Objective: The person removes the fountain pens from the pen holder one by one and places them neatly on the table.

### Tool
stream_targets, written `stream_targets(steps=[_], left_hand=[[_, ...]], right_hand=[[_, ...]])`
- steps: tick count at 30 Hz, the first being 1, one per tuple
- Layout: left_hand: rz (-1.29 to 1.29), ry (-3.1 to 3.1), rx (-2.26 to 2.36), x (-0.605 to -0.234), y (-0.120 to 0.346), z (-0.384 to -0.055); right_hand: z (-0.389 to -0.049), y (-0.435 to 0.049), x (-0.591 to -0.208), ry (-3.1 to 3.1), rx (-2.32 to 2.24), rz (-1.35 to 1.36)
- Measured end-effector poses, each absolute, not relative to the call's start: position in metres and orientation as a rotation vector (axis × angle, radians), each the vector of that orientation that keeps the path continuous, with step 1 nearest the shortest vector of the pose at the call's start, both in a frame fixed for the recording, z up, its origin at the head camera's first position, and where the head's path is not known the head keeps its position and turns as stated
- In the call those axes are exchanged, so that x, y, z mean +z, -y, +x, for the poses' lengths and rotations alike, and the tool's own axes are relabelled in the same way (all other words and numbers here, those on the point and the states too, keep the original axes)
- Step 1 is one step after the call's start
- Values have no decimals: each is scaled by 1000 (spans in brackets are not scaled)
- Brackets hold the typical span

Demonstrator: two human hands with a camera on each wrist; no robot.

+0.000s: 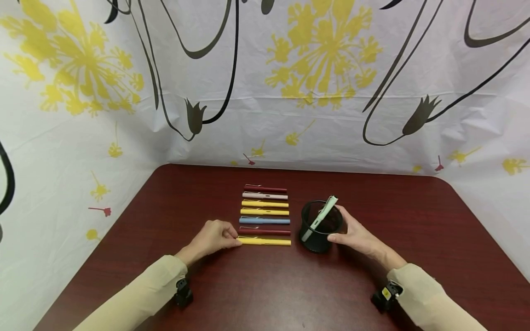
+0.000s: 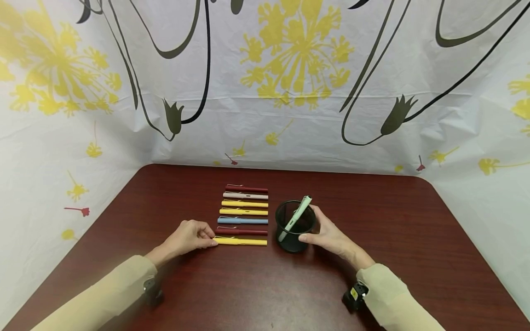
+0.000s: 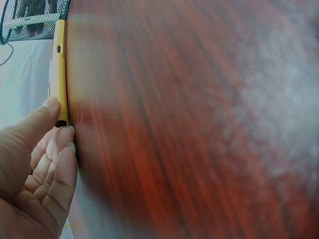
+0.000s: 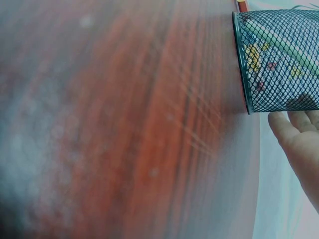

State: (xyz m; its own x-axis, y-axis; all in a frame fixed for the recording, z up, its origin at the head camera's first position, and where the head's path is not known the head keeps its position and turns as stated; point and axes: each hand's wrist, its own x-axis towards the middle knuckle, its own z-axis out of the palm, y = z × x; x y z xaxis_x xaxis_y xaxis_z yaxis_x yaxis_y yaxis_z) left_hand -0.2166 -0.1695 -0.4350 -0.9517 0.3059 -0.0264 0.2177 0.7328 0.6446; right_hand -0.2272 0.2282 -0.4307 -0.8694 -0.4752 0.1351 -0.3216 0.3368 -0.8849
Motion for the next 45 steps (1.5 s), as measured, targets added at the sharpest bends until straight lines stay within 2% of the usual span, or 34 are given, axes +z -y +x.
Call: stream_targets(steps=[12,19,28,45], left_hand=[[560,-2763,1247,-417,164,-218],[646,-2663,1410,-395,119,-218],[569,-2437,1608,-375,59,-225],[655,-2419,1690,-352,1,-246]], right_hand=[[-229,-229,-429,-2468,-1533,-721],[-228,-229,-429,-2472,-1539,-723],[-226,-226,-429,-2459,-1545,-710],[-226,-228,-430,-2410,-1614,-740]])
